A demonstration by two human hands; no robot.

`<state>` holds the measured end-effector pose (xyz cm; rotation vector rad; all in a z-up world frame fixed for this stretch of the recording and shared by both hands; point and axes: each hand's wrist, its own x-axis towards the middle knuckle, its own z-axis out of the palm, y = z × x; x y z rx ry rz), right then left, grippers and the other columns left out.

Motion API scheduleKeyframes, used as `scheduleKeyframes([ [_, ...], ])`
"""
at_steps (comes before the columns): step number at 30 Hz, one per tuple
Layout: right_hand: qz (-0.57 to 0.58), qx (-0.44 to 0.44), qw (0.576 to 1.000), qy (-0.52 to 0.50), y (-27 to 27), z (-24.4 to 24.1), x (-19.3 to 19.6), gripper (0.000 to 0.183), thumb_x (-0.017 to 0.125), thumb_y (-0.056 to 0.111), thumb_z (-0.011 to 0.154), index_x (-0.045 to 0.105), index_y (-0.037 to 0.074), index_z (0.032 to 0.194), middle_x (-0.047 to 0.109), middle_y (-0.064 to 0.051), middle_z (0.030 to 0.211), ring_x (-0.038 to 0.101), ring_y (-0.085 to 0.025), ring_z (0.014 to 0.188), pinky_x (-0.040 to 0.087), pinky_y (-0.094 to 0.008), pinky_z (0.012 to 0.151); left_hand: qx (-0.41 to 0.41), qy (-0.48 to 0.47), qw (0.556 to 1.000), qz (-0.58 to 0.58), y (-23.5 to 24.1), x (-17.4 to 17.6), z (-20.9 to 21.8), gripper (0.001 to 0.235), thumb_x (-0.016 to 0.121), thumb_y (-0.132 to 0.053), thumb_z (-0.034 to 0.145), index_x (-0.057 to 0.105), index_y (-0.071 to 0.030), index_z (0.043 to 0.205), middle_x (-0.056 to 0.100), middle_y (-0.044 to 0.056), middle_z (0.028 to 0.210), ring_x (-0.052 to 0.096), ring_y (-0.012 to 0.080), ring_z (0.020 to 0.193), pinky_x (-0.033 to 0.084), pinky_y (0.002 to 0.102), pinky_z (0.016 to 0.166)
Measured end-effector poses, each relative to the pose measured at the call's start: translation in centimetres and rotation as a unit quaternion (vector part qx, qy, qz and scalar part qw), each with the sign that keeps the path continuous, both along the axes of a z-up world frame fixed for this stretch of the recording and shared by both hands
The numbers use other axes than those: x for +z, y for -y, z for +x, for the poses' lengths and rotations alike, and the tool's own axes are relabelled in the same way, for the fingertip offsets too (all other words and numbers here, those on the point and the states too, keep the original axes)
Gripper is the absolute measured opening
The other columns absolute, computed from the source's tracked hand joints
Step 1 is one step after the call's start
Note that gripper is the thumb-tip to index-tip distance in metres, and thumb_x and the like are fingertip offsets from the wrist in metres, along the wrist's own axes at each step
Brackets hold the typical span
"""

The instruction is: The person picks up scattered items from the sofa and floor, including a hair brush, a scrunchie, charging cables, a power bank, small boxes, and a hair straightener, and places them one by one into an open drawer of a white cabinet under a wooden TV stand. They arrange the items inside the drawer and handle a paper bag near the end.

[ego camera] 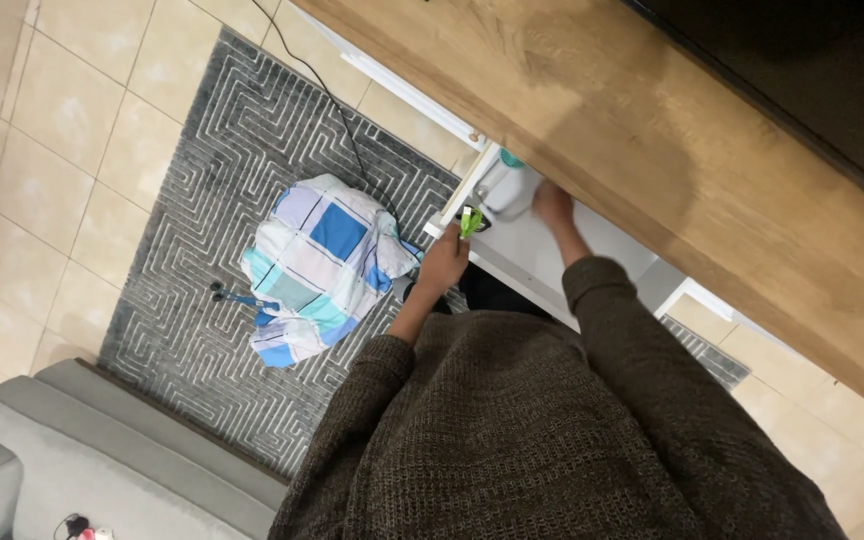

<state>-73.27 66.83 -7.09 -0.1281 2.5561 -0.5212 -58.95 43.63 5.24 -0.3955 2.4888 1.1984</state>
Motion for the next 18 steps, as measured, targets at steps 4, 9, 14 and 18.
scheduleKeyframes([
  [4, -0.281, -0.163, 0.931, -0.169, -0.2, -2.7, 1.0, 0.045, 0.071, 0.026, 0.102, 0.06, 0.004, 0.14, 0.061, -0.02, 0.143, 0.056, -0.035, 0.129, 0.048, -0.044, 0.105, 0.015, -0.027, 0.999, 0.023, 0.2, 0.2, -0.6, 0.027, 0.057, -0.021, 0.097, 0.055, -0.004, 0.118, 0.069, 0.028, 0.102, 0.065, 0.0474, 0.096, 0.049, 0.056, 0.081],
  [9, -0.183, -0.157, 0.97, -0.012, -0.5, 2.5, 1.8, 0.041, 0.075, 0.022, 0.091, 0.064, 0.008, 0.128, 0.072, -0.012, 0.107, 0.07, -0.027, 0.1, 0.056, -0.039, 0.091, 0.013, -0.055, 0.997, 0.05, -0.4, -1.7, -1.4, 0.029, 0.062, -0.019, 0.096, 0.059, -0.002, 0.119, 0.069, 0.029, 0.104, 0.066, 0.0467, 0.098, 0.051, 0.054, 0.084],
  [14, -0.449, -0.355, 0.75, 0.33, 0.6, 7.7, 3.6, 0.033, 0.062, 0.034, 0.098, 0.06, 0.015, 0.126, 0.071, -0.007, 0.105, 0.068, -0.021, 0.087, 0.058, -0.035, 0.074, -0.068, -0.043, 0.997, 0.011, -3.0, -4.6, -2.7, 0.039, 0.065, -0.02, 0.094, 0.057, 0.001, 0.126, 0.067, 0.028, 0.113, 0.066, 0.0451, 0.101, 0.053, 0.052, 0.088],
  [18, -0.537, -0.363, 0.668, 0.365, 0.1, 9.2, 3.4, 0.031, 0.063, 0.032, 0.103, 0.061, 0.011, 0.126, 0.067, -0.008, 0.108, 0.067, -0.018, 0.092, 0.059, -0.035, 0.081, -0.134, -0.028, 0.99, 0.034, -5.3, -5.0, -3.4, 0.045, 0.065, -0.018, 0.093, 0.057, 0.001, 0.133, 0.065, 0.026, 0.12, 0.066, 0.0443, 0.106, 0.054, 0.051, 0.089],
])
